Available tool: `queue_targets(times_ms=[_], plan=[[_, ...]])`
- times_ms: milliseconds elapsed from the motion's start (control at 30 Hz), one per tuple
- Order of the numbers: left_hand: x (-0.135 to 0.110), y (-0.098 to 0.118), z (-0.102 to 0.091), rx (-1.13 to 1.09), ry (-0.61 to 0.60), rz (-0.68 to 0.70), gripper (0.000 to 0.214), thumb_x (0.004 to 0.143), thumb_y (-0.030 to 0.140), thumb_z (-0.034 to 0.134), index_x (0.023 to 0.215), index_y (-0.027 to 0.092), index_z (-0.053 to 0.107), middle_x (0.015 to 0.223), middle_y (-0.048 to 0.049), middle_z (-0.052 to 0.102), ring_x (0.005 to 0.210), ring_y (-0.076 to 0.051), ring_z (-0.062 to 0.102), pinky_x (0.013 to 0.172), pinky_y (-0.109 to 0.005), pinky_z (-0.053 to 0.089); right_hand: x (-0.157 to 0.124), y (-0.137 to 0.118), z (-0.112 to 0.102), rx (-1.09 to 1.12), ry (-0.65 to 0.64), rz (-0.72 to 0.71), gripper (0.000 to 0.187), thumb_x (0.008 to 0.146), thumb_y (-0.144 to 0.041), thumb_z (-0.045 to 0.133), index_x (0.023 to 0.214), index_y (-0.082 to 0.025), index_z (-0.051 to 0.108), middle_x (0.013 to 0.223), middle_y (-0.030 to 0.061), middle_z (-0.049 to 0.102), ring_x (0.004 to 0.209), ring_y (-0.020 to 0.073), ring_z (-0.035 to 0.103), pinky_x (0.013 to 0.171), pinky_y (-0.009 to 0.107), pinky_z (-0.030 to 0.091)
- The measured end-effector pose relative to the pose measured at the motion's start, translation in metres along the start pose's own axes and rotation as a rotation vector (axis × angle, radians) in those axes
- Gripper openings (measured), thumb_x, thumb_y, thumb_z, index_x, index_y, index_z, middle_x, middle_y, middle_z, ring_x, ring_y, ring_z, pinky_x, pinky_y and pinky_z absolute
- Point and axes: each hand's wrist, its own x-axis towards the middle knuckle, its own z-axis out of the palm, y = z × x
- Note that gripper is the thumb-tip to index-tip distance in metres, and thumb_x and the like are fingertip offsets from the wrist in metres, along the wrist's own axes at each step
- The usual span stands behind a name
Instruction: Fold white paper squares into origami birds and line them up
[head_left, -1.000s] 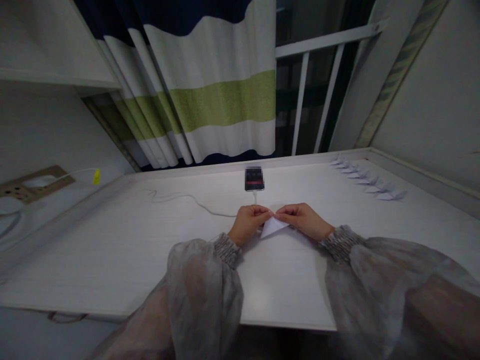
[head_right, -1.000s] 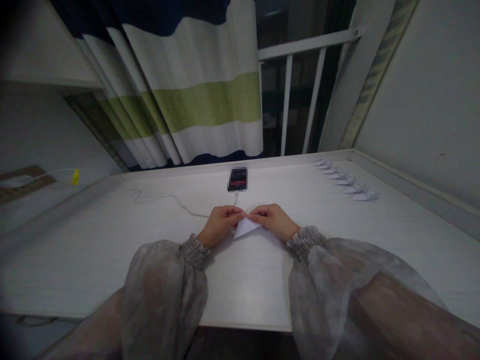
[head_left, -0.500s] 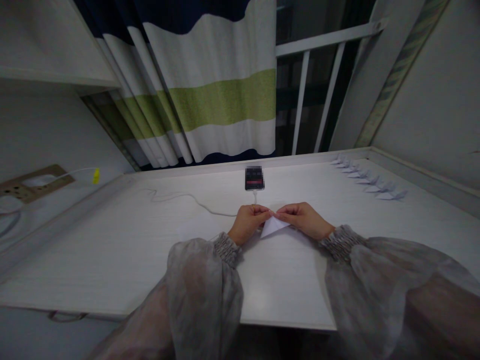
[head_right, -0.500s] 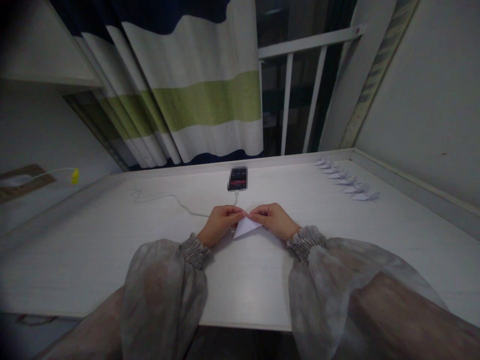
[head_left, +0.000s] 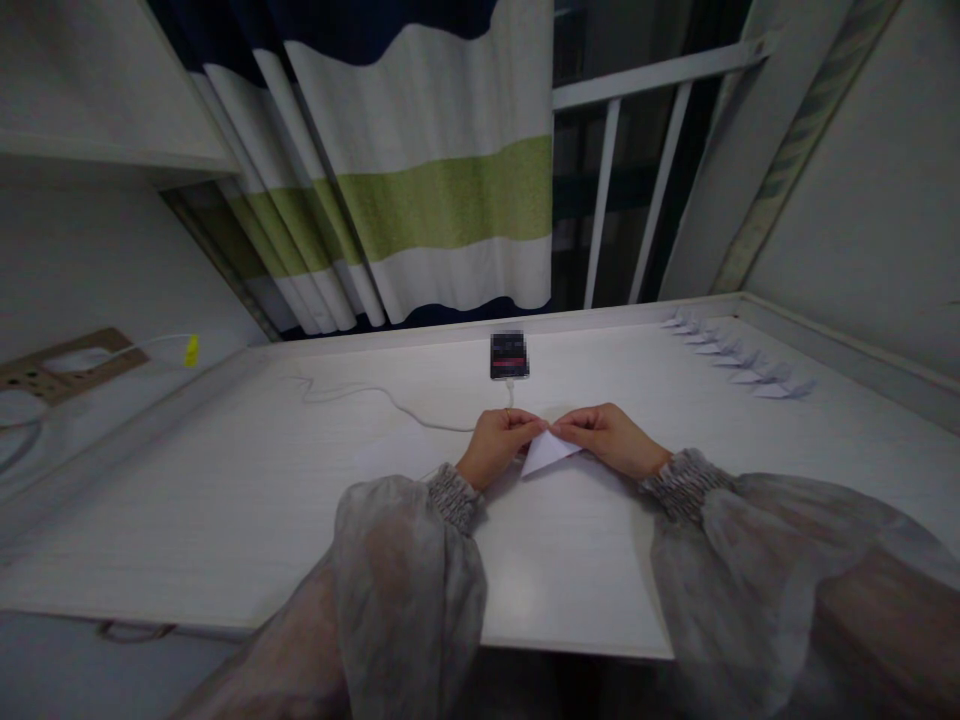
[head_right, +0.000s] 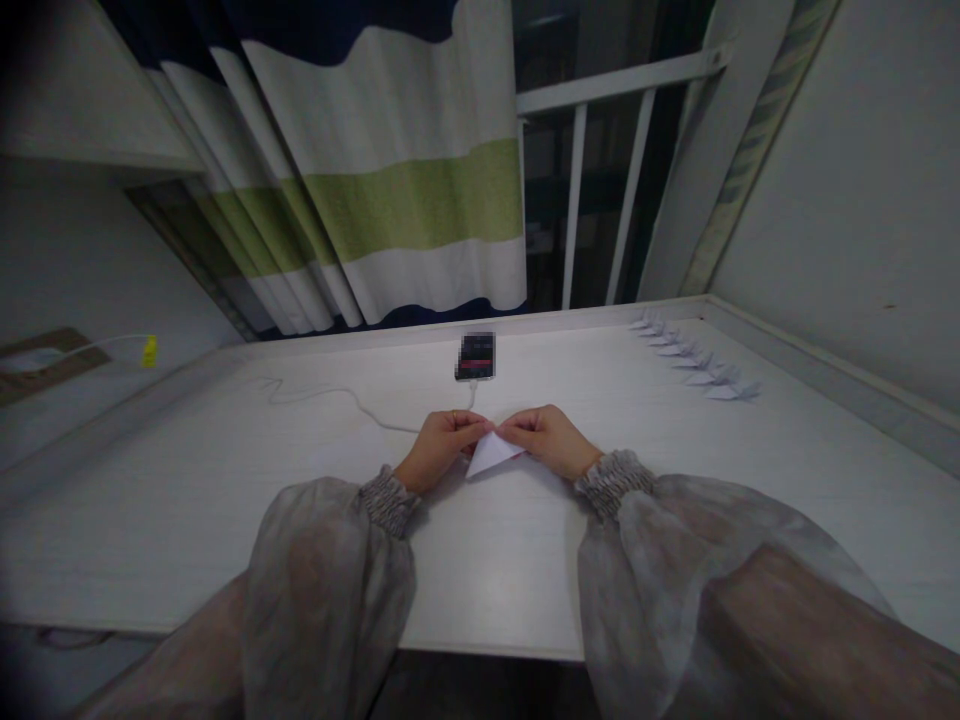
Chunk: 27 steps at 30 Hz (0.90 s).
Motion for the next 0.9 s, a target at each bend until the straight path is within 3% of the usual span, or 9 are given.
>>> queue_targets(times_ms=[233, 567, 767, 900], plan=[[0.0000, 0.0002, -0.0007, -0.025, -0.037, -0.019, 0.029, 0.055, 0.036, 0.068, 0.062, 0.009, 0.061, 0.049, 0.0015, 0.052, 0.042, -0.005, 0.042, 0.043, -0.019, 0.032, 0.0021, 0.0044, -0.0012, -0.020, -0.016, -0.046, 0.034, 0.070, -0.043, 0.052, 0.069, -0.011, 0.065, 0.056, -0.0002, 0.054, 0.050, 0.0084, 0.042, 0.048, 0.022, 0.034], [0.0002, -0.0003, -0.0003, -0.028, -0.006, 0.009, 0.025, 0.054, 0.032, 0.068, 0.062, 0.010, 0.059, 0.049, 0.0015, 0.053, 0.043, -0.005, 0.044, 0.043, -0.019, 0.033, 0.0024, 0.0018, 0.0006, 0.031, -0.030, -0.027, 0.031, 0.069, -0.041, 0.053, 0.068, -0.012, 0.064, 0.057, -0.0003, 0.056, 0.051, 0.0084, 0.045, 0.050, 0.022, 0.038], [0.0017, -0.0011, -0.0018, 0.003, 0.063, 0.053, 0.024, 0.055, 0.032, 0.067, 0.062, 0.011, 0.059, 0.050, 0.0017, 0.054, 0.043, -0.006, 0.044, 0.042, -0.019, 0.034, 0.0044, 0.0049, -0.0002, -0.003, -0.025, -0.009, 0.032, 0.070, -0.040, 0.053, 0.077, -0.011, 0.064, 0.050, -0.0014, 0.053, 0.044, 0.0070, 0.041, 0.043, 0.021, 0.032], [0.0006, 0.0004, -0.0016, 0.008, 0.076, 0.085, 0.022, 0.056, 0.032, 0.066, 0.061, 0.011, 0.060, 0.050, 0.0018, 0.054, 0.045, -0.006, 0.044, 0.045, -0.020, 0.035, 0.0054, 0.0071, -0.0022, 0.013, -0.019, -0.038, 0.030, 0.071, -0.039, 0.052, 0.075, -0.012, 0.063, 0.053, -0.0004, 0.055, 0.046, 0.0078, 0.044, 0.046, 0.022, 0.034]])
